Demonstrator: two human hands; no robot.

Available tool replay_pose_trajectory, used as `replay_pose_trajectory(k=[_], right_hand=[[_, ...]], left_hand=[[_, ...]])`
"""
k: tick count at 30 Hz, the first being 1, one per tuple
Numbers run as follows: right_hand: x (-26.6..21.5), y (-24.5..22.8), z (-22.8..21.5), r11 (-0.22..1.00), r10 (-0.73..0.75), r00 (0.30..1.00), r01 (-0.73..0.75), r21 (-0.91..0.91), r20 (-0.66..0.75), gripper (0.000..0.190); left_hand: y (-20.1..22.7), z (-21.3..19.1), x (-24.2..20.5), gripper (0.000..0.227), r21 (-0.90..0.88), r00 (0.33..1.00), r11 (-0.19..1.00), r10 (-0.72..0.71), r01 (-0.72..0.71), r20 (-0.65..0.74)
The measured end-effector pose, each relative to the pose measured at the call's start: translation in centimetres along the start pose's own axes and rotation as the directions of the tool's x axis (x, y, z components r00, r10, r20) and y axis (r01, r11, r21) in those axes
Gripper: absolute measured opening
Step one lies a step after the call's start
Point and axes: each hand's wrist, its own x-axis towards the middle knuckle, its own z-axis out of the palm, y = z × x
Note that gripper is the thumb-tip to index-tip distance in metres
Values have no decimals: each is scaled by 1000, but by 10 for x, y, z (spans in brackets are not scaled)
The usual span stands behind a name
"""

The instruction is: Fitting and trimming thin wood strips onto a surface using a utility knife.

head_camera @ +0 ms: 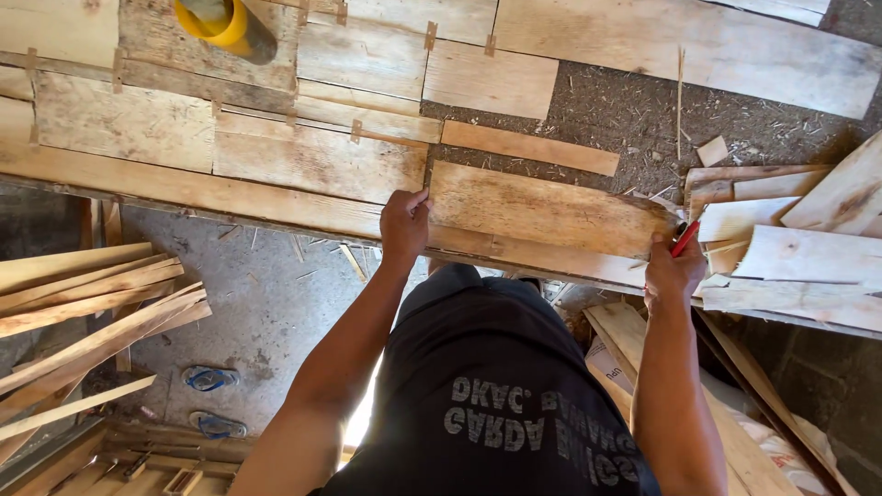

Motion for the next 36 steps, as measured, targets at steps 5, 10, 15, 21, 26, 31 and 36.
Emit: replay_pose_trajectory(k=[5,10,15,21,26,31,36], right_hand=[[6,6,16,996,47,999,-48,-78,-20,13],[17,14,26,997,71,997,-72,-24,-11,15],[13,0,30,975,109,994,-113,-193,-30,12],[11,-6,30,952,151,988,-155,-263,-37,14],[1,-29,30,970,132,991,-130,-206,-4,14],[9,-2,14,989,127,987,-118,-91,95,13],[8,13,2,995,-61,990,49,91,130,44]], left_hand=[[-4,-4,26,20,57,998,997,-58,57,25],[-9,-4,39,22,60,986,987,-155,152,62],[-11,0,41,21,74,979,979,-197,192,56],[-6,-5,45,20,73,962,967,-250,243,112],[-21,2,43,21,44,980,983,-182,179,75],[-12,6,28,20,-1,992,993,-119,119,-33],[-5,17,10,18,-120,985,990,-89,71,-150]])
